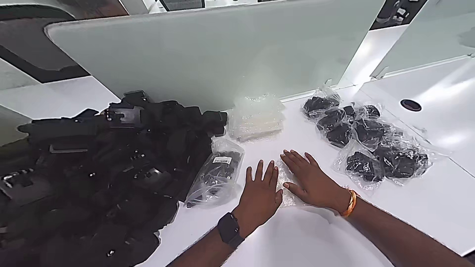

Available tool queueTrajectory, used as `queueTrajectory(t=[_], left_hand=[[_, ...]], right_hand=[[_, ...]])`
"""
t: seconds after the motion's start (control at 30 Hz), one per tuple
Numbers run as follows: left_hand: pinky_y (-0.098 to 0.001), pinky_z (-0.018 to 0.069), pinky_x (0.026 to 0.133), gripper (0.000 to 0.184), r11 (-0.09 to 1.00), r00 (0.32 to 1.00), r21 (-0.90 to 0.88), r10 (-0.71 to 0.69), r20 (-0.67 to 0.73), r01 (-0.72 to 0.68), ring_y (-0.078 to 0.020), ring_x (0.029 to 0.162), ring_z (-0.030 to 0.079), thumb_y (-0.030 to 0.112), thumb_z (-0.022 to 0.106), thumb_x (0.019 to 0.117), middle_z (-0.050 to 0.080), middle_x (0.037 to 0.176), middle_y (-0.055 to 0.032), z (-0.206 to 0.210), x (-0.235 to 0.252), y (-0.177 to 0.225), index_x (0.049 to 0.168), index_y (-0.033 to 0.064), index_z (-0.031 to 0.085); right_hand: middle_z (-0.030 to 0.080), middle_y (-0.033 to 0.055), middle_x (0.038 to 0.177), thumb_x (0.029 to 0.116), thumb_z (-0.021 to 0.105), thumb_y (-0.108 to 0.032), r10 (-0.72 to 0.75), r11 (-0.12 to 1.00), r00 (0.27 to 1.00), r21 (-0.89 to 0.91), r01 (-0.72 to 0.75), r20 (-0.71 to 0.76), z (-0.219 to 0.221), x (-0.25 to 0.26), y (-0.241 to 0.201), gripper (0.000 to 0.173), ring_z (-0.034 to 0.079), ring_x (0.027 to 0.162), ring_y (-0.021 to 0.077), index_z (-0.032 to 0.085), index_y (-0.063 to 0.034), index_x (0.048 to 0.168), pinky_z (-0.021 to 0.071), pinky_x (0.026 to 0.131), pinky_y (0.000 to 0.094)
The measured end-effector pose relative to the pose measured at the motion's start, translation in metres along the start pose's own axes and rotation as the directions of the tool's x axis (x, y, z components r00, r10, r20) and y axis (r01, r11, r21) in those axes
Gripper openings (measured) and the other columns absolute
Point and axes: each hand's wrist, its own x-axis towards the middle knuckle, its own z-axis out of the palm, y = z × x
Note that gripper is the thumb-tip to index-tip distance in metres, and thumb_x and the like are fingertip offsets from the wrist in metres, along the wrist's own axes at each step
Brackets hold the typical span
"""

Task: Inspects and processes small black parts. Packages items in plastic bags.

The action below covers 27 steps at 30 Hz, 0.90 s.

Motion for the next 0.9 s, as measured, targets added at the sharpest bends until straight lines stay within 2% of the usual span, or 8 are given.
queueTrajectory(t=[0.1,0.23,0.43,0.53,0.67,0.77,0.83,0.9], left_hand=[[-0.0745,0.0135,0.116,0.069,0.999,1.0,-0.046,0.001,0.029,0.0,-0.0407,0.157,0.014,0.047,0.033,0.1059,0.017,0.172,-0.0105,-0.001,0.0,-0.004,0.162,0.0078,0.028],[-0.0746,0.0129,0.116,0.07,0.998,1.0,-0.07,0.0,0.011,0.001,-0.0388,0.157,0.013,0.048,0.035,0.1049,0.018,0.172,-0.0094,0.002,0.0,-0.007,0.162,0.0082,0.03],[-0.0742,0.0143,0.116,0.069,0.999,1.0,-0.043,0.006,-0.016,-0.007,-0.0404,0.156,0.017,0.046,0.038,0.1041,0.022,0.17,-0.0121,0.002,-0.001,-0.006,0.16,0.0057,0.033],[-0.0755,0.0145,0.115,0.069,1.0,1.0,-0.027,0.011,-0.02,-0.012,-0.0417,0.156,0.018,0.046,0.037,0.1038,0.022,0.17,-0.0118,0.002,0.0,-0.006,0.16,0.006,0.033],[-0.0757,0.0166,0.114,0.068,1.0,0.999,-0.001,0.018,-0.036,-0.018,-0.0429,0.155,0.02,0.045,0.038,0.1033,0.025,0.169,-0.012,0.002,0.001,-0.004,0.159,0.0061,0.035],[-0.0757,0.0172,0.114,0.068,1.0,0.999,0.014,0.024,-0.035,-0.023,-0.0432,0.154,0.021,0.046,0.038,0.1034,0.025,0.169,-0.0125,0.003,0.001,-0.004,0.159,0.0061,0.035],[-0.0758,0.0166,0.114,0.069,1.0,0.999,0.008,0.026,-0.041,-0.026,-0.043,0.155,0.02,0.046,0.037,0.1036,0.024,0.17,-0.0122,0.004,0.001,-0.005,0.159,0.0062,0.035],[-0.0763,0.0158,0.114,0.069,0.999,0.998,-0.018,0.033,-0.045,-0.034,-0.0425,0.156,0.018,0.046,0.038,0.1035,0.023,0.17,-0.0118,0.005,0.0,-0.007,0.16,0.0071,0.035]], right_hand=[[0.025,0.0057,0.17,0.0976,0.032,-0.074,-0.025,0.999,0.999,-0.036,0.026,0.033,-0.011,-0.003,0.006,0.088,0.019,0.158,0.0268,0.029,-0.0142,0.163,0.0106,0.122,0.0668],[0.039,0.009,0.164,0.1012,0.04,-0.064,0.084,0.994,0.996,-0.067,-0.082,0.026,-0.018,-0.005,0.03,0.079,0.032,0.153,0.029,0.039,-0.0103,0.158,0.016,0.121,0.067],[0.05,0.0108,0.153,0.0964,0.063,-0.05,0.097,0.993,0.995,0.06,-0.099,0.036,-0.029,-0.009,0.048,0.069,0.044,0.142,0.0329,0.049,-0.0093,0.15,0.0377,0.108,0.0622],[0.057,0.0156,0.14,0.097,0.064,-0.044,0.123,0.978,0.992,0.171,-0.121,0.0,-0.026,-0.006,0.056,0.06,0.053,0.13,0.0368,0.055,-0.0083,0.144,0.0427,0.102,0.0614],[0.064,0.0163,0.123,0.0955,0.066,-0.045,0.179,0.951,0.982,0.246,-0.188,0.061,-0.027,-0.002,0.061,0.054,0.059,0.117,0.0348,0.06,-0.0083,0.134,0.0445,0.099,0.0581],[0.066,0.0153,0.111,0.0937,0.069,-0.043,0.179,0.947,0.979,0.253,-0.197,0.093,-0.03,0.002,0.059,0.044,0.06,0.11,0.0338,0.068,-0.006,0.118,0.0457,0.095,0.0566],[0.066,0.0151,0.107,0.0944,0.068,-0.04,0.151,0.955,0.984,0.244,-0.171,0.096,-0.031,0.003,0.06,0.039,0.06,0.108,0.0345,0.07,-0.0052,0.111,0.0456,0.093,0.0559],[0.066,0.0158,0.108,0.0965,0.066,-0.036,0.139,0.954,0.986,0.252,-0.159,0.098,-0.033,0.002,0.058,0.036,0.061,0.107,0.0338,0.07,-0.0043,0.112,0.0468,0.094,0.0537]])
